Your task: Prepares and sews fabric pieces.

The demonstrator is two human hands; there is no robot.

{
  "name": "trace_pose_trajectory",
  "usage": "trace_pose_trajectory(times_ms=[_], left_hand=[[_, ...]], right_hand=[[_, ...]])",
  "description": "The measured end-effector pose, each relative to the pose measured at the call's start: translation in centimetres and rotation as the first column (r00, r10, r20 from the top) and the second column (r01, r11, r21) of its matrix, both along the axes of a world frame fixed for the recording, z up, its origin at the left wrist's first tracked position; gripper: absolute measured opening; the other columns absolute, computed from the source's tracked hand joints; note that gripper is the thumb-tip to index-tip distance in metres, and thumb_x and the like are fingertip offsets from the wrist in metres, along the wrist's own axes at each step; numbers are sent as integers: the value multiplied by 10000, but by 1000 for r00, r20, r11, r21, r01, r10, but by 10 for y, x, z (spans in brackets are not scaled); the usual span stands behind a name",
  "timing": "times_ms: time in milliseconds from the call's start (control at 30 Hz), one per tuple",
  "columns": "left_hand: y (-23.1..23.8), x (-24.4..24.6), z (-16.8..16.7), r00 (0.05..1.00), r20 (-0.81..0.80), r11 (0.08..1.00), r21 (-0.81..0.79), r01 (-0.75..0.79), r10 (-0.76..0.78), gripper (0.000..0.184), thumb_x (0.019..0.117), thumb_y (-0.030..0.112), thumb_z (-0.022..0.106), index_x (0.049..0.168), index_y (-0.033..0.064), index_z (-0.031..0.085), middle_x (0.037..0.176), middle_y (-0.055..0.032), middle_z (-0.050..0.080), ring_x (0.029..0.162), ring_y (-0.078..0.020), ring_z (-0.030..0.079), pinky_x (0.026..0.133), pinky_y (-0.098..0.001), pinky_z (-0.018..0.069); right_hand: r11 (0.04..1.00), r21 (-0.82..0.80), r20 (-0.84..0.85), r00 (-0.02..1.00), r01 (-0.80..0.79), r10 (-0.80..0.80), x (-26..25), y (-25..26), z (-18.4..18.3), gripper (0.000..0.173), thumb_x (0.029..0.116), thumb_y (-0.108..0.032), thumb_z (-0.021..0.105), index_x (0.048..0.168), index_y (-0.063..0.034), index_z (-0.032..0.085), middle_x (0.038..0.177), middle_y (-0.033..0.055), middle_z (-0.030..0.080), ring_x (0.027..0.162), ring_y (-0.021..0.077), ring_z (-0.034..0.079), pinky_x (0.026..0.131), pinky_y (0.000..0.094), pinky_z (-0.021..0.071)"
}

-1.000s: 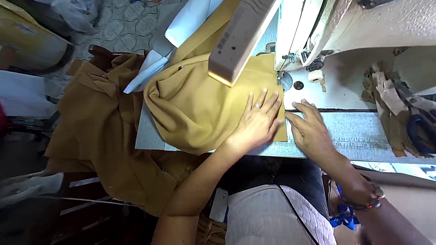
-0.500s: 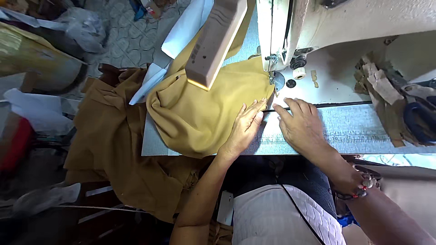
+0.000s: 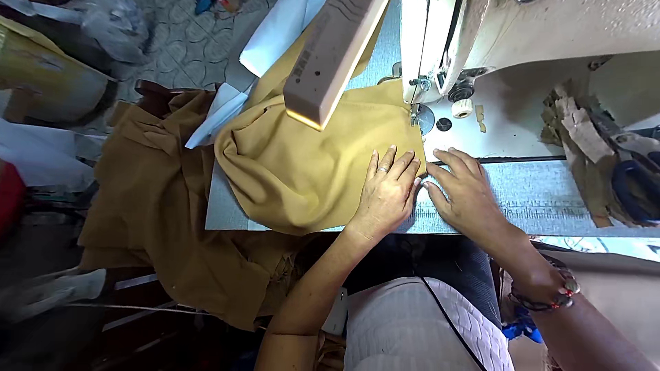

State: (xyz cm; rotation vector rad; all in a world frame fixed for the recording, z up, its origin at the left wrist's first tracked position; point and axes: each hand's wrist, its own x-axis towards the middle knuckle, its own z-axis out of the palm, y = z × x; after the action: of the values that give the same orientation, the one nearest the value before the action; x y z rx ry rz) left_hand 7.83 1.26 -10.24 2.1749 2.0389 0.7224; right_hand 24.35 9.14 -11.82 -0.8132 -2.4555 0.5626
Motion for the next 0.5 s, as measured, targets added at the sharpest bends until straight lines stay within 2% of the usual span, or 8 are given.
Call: trace_pose_trajectory(times_ms=[133, 233, 333, 400, 500], left_hand=[[2, 4, 0, 999, -42, 1000, -1, -10, 10, 395, 1046, 237, 463, 1275, 17, 699, 1401, -159, 634, 1377, -433, 513, 1158, -670, 289], [1, 1, 4, 999, -31, 999, -49, -17, 15, 508, 1056, 380, 390, 1302, 63, 701, 1426, -128, 624, 1432, -439, 445, 1177, -706, 200], [2, -11, 3, 997, 70, 998, -68, 18, -14, 431, 1051, 275, 400, 1285, 122, 729, 1429, -69, 630, 1473, -445, 375, 1156, -769, 94], [2, -23, 0, 992, 109, 994, -88, 69, -60, 383, 1031, 229, 476, 1325, 149, 708, 1456, -51, 609, 1483, -450, 353, 1126, -806, 74], [3, -35, -2, 986, 134, 989, -91, 114, -102, 386, 1033, 282, 512, 1354, 160, 688, 1464, -42, 603, 1476, -437, 377, 1129, -807, 76]], right_hand=[[1000, -13, 9, 1000, -13, 13, 2, 3, 3, 341, 979, -201, 554, 1186, 10, 723, 1359, 243, 622, 1324, 476, 527, 1085, 624, 397], [1000, -5, 7, 1000, -13, 13, 3, 7, 8, 337, 969, -101, 521, 1238, 18, 686, 1304, 254, 647, 1272, 461, 578, 1062, 606, 430], [998, 60, 41, 999, -26, 24, 1, 9, 8, 361, 930, 16, 534, 1247, -17, 704, 1283, 275, 641, 1220, 482, 595, 994, 627, 457], [994, 101, 62, 998, -29, 23, 1, 10, 8, 371, 914, 31, 553, 1237, -42, 722, 1269, 270, 647, 1204, 484, 598, 967, 626, 467], [991, 133, 112, 994, -32, 17, -1, 11, 8, 368, 940, 6, 555, 1256, -82, 722, 1265, 255, 655, 1187, 478, 606, 943, 626, 467]])
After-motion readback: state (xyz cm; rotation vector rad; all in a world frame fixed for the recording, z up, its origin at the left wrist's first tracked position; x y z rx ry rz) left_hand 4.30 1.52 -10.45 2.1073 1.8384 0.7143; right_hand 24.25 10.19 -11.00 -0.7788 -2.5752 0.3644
